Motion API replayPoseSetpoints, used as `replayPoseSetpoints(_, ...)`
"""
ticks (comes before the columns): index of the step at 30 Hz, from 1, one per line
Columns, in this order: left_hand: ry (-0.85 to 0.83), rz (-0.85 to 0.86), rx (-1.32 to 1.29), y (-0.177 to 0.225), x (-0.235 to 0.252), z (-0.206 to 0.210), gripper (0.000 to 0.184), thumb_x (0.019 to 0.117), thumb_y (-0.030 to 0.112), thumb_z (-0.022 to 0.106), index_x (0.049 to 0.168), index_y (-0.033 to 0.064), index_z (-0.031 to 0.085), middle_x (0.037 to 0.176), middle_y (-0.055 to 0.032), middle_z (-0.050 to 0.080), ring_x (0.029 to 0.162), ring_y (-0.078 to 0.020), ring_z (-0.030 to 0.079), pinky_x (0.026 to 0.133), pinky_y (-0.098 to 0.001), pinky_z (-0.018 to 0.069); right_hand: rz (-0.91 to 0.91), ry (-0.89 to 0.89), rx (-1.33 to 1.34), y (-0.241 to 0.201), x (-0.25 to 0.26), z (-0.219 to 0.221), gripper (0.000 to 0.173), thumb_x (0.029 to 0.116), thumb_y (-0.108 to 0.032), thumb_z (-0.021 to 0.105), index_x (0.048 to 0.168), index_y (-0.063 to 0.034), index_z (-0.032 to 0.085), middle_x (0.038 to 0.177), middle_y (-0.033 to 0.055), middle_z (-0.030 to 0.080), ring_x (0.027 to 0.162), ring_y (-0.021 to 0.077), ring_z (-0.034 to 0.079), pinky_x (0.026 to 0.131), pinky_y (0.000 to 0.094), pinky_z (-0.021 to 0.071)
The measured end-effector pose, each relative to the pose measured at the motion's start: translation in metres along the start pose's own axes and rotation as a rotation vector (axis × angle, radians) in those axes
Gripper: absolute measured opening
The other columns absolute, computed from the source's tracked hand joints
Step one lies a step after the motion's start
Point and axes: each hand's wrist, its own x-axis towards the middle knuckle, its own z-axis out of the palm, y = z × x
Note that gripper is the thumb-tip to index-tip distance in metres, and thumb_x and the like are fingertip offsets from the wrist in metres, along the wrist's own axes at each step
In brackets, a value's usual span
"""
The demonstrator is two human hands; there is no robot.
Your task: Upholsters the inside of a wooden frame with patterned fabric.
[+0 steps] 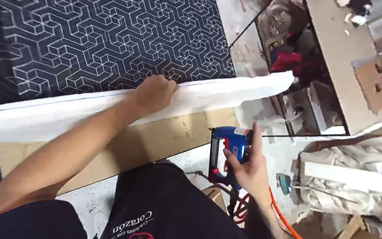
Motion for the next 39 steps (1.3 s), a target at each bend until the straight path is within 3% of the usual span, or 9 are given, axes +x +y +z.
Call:
replayPoseSetpoints(2,0.074,0.011,0.053,0.006,-0.014,0.011,0.049,0.1114,0.039,0.037,0.135,0.0057,0.063,0.111,-0.0192,0.072,0.099,-0.0378,0.072,0.083,-0.0568,0.0576,-0.041,-0.081,0.083,-0.013,0.031,-0.015,0.093,0.0975,-0.017,0.069,0.166,-0.0255,0.007,0.101,0.0068,0.071,0.058,0.019,0.069,0.049,0.0387,0.0642)
replayPoseSetpoints(4,0.144,0.005,0.087,0.013,-0.021,0.018,0.052,0.1106,0.043,0.037,0.143,0.0082,0.058,0.122,-0.0173,0.07,0.109,-0.036,0.069,0.089,-0.0541,0.0568,-0.067,-0.185,0.128,-0.035,0.068,-0.032,0.087,0.0985,-0.02,0.068,0.164,-0.0356,0.013,0.101,0.0083,0.071,0.056,0.0219,0.068,0.046,0.0394,0.063)
replayPoseSetpoints(6,0.184,0.009,0.076,0.014,-0.023,0.022,0.05,0.1103,0.039,0.04,0.145,0.0064,0.056,0.128,-0.0185,0.067,0.116,-0.0375,0.066,0.096,-0.0543,0.0535,-0.089,-0.326,0.133,-0.065,0.112,-0.048,0.086,0.0973,-0.017,0.068,0.163,-0.0422,0.018,0.104,0.0102,0.072,0.054,0.024,0.067,0.043,0.0409,0.0604)
replayPoseSetpoints(10,0.191,0.018,0.043,0.007,-0.038,0.02,0.05,0.1099,0.038,0.042,0.145,0.0052,0.055,0.132,-0.0195,0.065,0.119,-0.0389,0.064,0.099,-0.0544,0.051,-0.061,-0.597,-0.059,-0.139,0.198,-0.053,0.089,0.0956,-0.008,0.07,0.163,-0.0405,0.021,0.108,0.0125,0.069,0.052,0.0248,0.064,0.036,0.0412,0.0566)
replayPoseSetpoints(15,0.324,0.081,-0.01,-0.014,-0.057,0.019,0.046,0.1102,0.034,0.044,0.137,0.0018,0.062,0.128,-0.0182,0.069,0.111,-0.0351,0.069,0.094,-0.0492,0.0554,0.108,-0.911,-0.256,-0.189,0.313,-0.007,0.061,0.1014,-0.015,0.063,0.154,-0.0319,0.039,0.104,0.0138,0.069,0.052,0.0209,0.064,0.038,0.0342,0.0553)
replayPoseSetpoints(18,0.419,0.061,-0.026,-0.013,-0.058,0.027,0.044,0.1103,0.031,0.046,0.132,-0.0035,0.062,0.121,-0.0212,0.07,0.106,-0.0348,0.07,0.092,-0.0472,0.0557,0.231,-1.105,-0.275,-0.197,0.353,0.032,0.074,0.1017,-0.011,0.061,0.16,-0.0426,0.027,0.111,0.0138,0.067,0.053,0.0217,0.063,0.037,0.0337,0.0537)
replayPoseSetpoints(20,0.496,0.037,-0.023,-0.013,-0.054,0.033,0.044,0.1099,0.03,0.047,0.128,-0.0055,0.064,0.115,-0.0232,0.071,0.1,-0.0361,0.071,0.085,-0.0471,0.0563,0.307,-1.207,-0.323,-0.199,0.363,0.052,0.08,0.1014,-0.01,0.062,0.161,-0.0444,0.021,0.108,0.0136,0.069,0.053,0.0238,0.065,0.034,0.0354,0.0529)
replayPoseSetpoints(25,0.449,0.0,-0.062,-0.013,-0.051,0.031,0.044,0.1104,0.026,0.045,0.133,-0.0075,0.062,0.124,-0.0266,0.068,0.106,-0.0391,0.068,0.086,-0.0493,0.0526,0.502,-1.274,-0.444,-0.203,0.378,0.074,0.083,0.0995,-0.011,0.066,0.16,-0.0455,0.021,0.104,0.0159,0.069,0.053,0.0263,0.065,0.04,0.0395,0.0569)
replayPoseSetpoints(39,0.519,0.001,-0.015,-0.011,-0.053,0.039,0.043,0.1097,0.026,0.046,0.131,-0.0067,0.065,0.12,-0.0279,0.07,0.103,-0.0401,0.07,0.081,-0.0483,0.0546,0.59,-1.33,-0.468,-0.2,0.391,0.06,0.079,0.1022,-0.013,0.061,0.16,-0.0465,0.018,0.102,0.0125,0.07,0.055,0.0224,0.066,0.044,0.0351,0.0579)
